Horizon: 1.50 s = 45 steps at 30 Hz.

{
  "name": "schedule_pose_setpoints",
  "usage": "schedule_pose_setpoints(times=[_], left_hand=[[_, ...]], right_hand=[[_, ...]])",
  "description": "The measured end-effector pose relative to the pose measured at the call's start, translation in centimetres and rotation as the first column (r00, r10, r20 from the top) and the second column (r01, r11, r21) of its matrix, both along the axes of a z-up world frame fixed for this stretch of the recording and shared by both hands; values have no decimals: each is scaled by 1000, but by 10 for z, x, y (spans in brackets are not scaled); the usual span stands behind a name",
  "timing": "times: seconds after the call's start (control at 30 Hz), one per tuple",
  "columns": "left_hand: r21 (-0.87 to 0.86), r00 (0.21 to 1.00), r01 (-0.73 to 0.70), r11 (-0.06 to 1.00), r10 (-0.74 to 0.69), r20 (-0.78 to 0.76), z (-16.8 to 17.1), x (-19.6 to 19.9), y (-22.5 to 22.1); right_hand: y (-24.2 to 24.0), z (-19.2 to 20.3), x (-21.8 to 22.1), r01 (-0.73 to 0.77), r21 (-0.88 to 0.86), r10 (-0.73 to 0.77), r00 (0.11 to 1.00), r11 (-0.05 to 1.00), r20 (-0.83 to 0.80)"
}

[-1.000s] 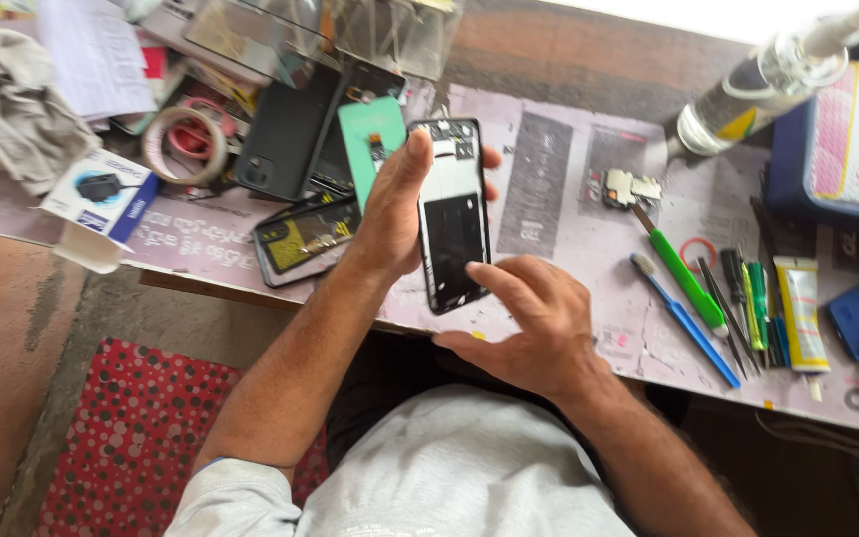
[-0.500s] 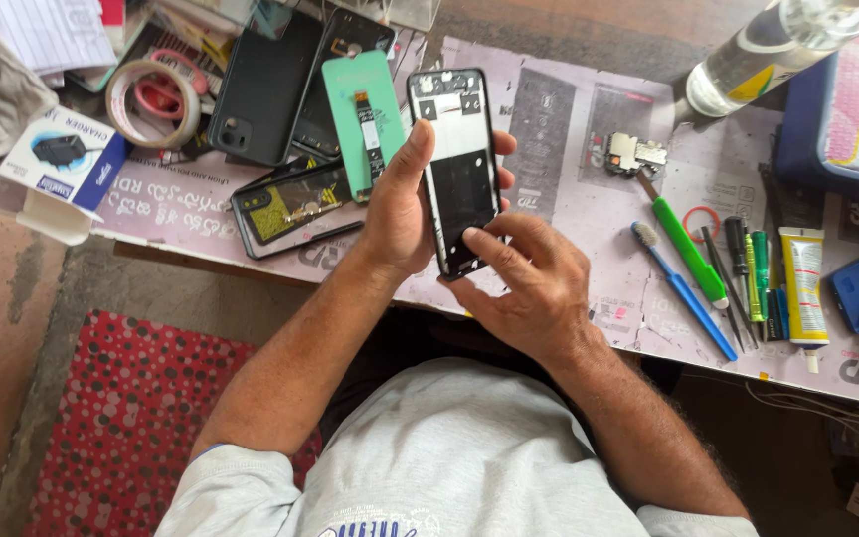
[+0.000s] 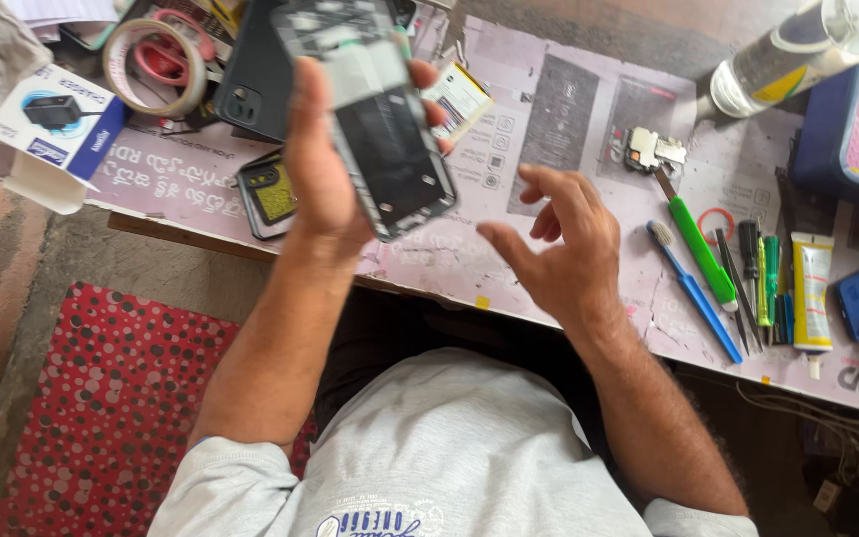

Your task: The person disassembles a smartphone, removing the internal logic board and separating the screen from the frame using tweezers and hands.

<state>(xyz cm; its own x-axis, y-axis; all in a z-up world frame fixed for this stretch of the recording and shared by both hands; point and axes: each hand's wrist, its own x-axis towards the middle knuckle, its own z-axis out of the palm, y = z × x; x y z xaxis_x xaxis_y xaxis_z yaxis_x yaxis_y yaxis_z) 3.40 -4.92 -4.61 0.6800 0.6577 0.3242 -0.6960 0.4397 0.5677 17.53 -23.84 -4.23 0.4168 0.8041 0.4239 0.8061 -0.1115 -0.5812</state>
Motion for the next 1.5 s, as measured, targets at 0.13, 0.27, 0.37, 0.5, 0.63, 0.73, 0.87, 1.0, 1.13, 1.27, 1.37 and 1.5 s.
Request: schedule_pose_setpoints(times=[0.13,0.27,0.37,0.5,0.63,0.73,0.87,1.0,1.13,1.27,1.37,1.5], left_hand=[[-23,990,-138,990,138,32,7,-34,19],[-37,968,-249,968,247,-46,-1,-52,29],[-103,938,-299,949,272,-214,-11,-53,29],[-226,948,-242,943,180,-263,-21,-48,31],[-260,953,-210,943,139,-268,-28,-43,34],[-247,948,-215,945,141,-285,-30,-43,37],[-262,947,-199,944,117,-298,-23,-45,37],[-192,943,-180,965,114,-312,-12,-51,32],[-108,963,19,994,-47,-265,0,-60,27],[-136,935,306,942,-324,-144,7,-46,17],[-141,907,384,913,-401,-127,6,-30,4],[-188,886,435,881,-456,-84,5,-8,-11]], right_hand=[[47,10,-6,35,-254,-25,999,967,40],[103,9,-18,17,-351,13,997,936,82],[136,9,-19,46,-350,2,991,936,134],[176,7,-9,131,-398,-73,985,908,157],[198,0,7,114,-420,-108,993,900,39],[203,-6,18,51,-393,-116,983,918,-144],[209,-10,33,-66,-262,-70,876,963,-476],[190,6,46,-100,-192,-56,740,976,-670],[148,34,62,-210,41,178,692,977,-699],[109,47,73,-231,131,254,651,964,-715],[88,45,76,-199,143,236,606,970,-760],[61,36,81,-120,231,260,445,966,-857]])
